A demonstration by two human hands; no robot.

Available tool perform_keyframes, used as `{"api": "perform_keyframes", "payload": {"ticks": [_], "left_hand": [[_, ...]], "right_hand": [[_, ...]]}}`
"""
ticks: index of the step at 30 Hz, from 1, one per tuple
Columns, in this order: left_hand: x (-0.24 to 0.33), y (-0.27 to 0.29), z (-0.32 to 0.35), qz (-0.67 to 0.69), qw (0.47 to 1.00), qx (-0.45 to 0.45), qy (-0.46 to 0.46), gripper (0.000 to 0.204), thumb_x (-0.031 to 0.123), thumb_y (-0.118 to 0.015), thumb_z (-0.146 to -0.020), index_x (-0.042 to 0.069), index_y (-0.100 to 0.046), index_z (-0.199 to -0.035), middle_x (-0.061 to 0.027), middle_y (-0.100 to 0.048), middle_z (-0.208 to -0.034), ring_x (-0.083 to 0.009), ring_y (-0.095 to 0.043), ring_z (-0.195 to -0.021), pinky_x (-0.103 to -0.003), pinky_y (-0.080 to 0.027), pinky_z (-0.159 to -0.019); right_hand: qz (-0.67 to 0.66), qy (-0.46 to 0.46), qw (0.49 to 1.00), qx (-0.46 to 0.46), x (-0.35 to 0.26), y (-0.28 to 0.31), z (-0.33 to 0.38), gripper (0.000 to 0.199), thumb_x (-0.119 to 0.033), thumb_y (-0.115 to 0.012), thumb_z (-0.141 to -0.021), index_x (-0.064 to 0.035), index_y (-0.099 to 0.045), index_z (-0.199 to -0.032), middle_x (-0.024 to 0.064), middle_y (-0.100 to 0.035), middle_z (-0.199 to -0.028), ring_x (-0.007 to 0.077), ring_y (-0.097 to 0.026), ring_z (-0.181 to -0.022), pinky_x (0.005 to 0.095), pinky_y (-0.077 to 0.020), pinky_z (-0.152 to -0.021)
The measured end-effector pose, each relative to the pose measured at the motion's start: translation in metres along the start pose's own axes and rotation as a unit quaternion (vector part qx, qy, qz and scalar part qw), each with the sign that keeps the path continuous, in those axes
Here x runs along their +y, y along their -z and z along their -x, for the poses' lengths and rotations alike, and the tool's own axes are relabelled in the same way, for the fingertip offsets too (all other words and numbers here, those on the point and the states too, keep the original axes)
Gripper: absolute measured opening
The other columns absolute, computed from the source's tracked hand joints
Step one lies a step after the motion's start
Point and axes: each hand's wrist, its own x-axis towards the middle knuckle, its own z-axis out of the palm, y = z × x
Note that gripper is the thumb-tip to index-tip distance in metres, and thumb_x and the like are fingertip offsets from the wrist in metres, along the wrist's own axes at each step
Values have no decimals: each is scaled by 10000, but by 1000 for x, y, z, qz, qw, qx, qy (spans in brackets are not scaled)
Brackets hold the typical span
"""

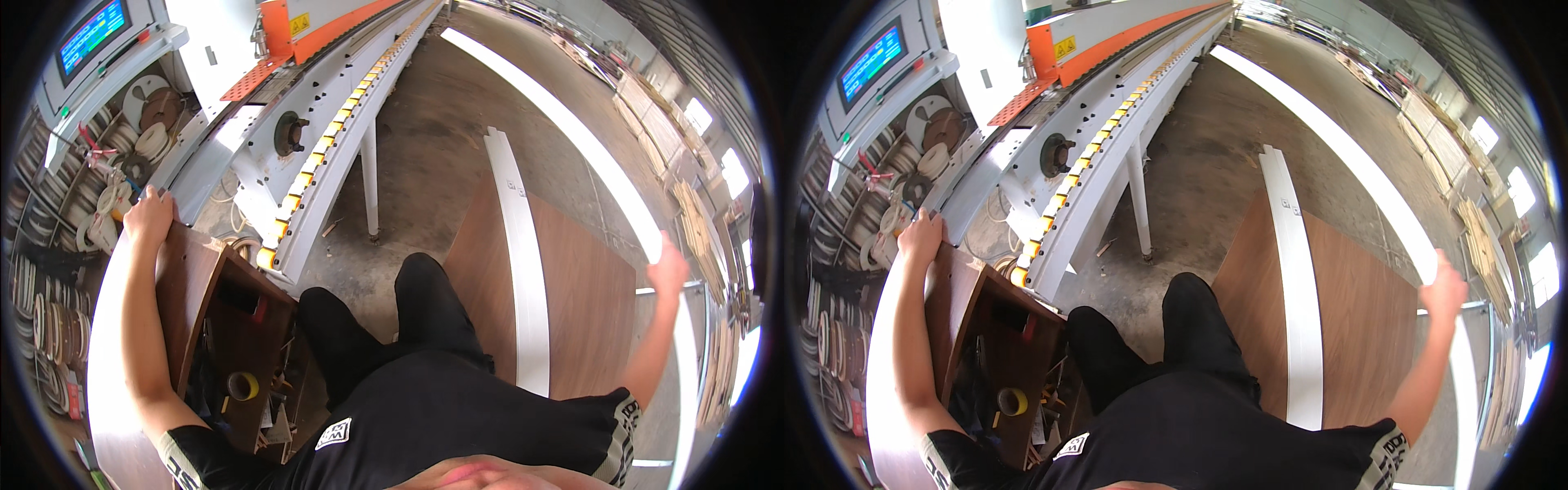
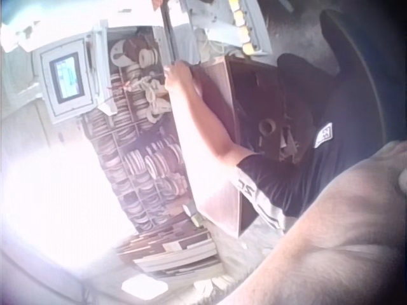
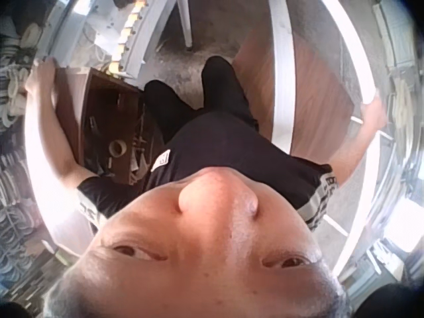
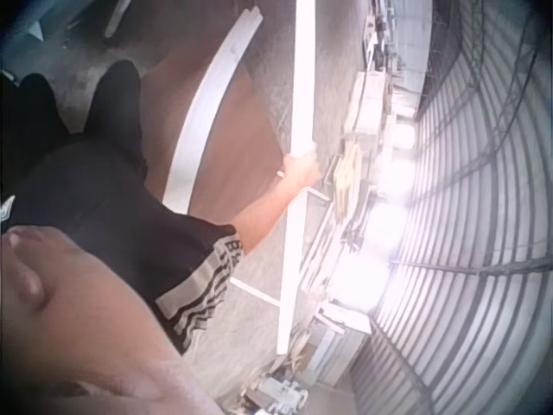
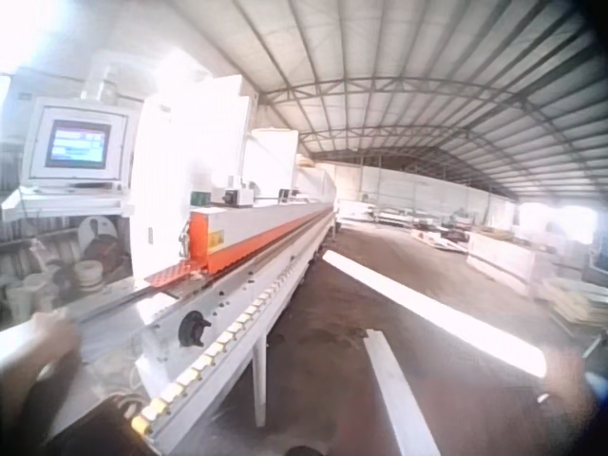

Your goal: The person feeds curved white boards into an industrial edge banding machine one by one.

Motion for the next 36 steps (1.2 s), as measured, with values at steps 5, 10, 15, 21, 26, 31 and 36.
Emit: {"api": "perform_keyframes", "payload": {"ticks": [5,10,15,21,26,31,36], "left_hand": [[8,15,7,-58,997,45,-37,499,454,-569,-1052,63,-619,-1359,-182,-819,-1062,-363,-790,-1029,-576,-501,-1088],[56,106,47,48,945,282,-156,651,402,-716,-1013,129,-551,-1580,-91,-755,-1316,-279,-685,-1263,-462,-459,-1184],[129,202,101,187,827,439,-297,860,508,-791,-950,87,-480,-1633,-142,-567,-1608,-334,-480,-1536,-516,-375,-1270],[209,270,188,286,701,420,-501,1223,406,-990,-548,74,-506,-1621,-140,-596,-1593,-347,-614,-1404,-522,-468,-1198],[199,263,233,93,754,453,-466,773,231,-768,-827,64,-566,-1555,-61,-690,-1212,-166,-639,-852,-317,-494,-670],[126,232,243,187,856,238,-420,688,222,-894,-703,54,-680,-1335,-49,-697,-1028,-226,-737,-861,-361,-596,-685],[7,201,266,211,920,50,-327,651,247,-867,-680,110,-710,-1298,-74,-775,-1127,-303,-772,-889,-402,-631,-781]], "right_hand": [[66,18,971,229,118,30,-49,719,134,-672,-795,-166,-631,-1447,145,-732,-1249,381,-702,-1166,489,-558,-996],[0,129,934,332,173,42,-81,674,129,-682,-843,-100,-599,-1471,136,-680,-1376,399,-625,-1300,492,-465,-1121],[-95,213,895,380,154,55,-96,648,142,-641,-832,-66,-603,-1445,142,-678,-1398,389,-597,-1361,487,-447,-1161],[-155,333,831,419,-31,124,-20,597,157,-577,-739,-56,-671,-1289,117,-719,-1229,364,-660,-1205,468,-468,-1116],[-266,506,703,423,-223,179,64,528,69,-666,-718,-128,-706,-1206,31,-708,-1069,275,-656,-987,503,-484,-1033],[-326,486,640,498,-300,171,81,387,-153,-753,-855,-173,-701,-1238,-54,-734,-1220,226,-663,-1036,638,-451,-1189],[-330,432,693,473,-338,91,-1,356,-153,-692,-908,-159,-713,-1264,-35,-738,-1369,247,-685,-1242,624,-413,-1233]]}}
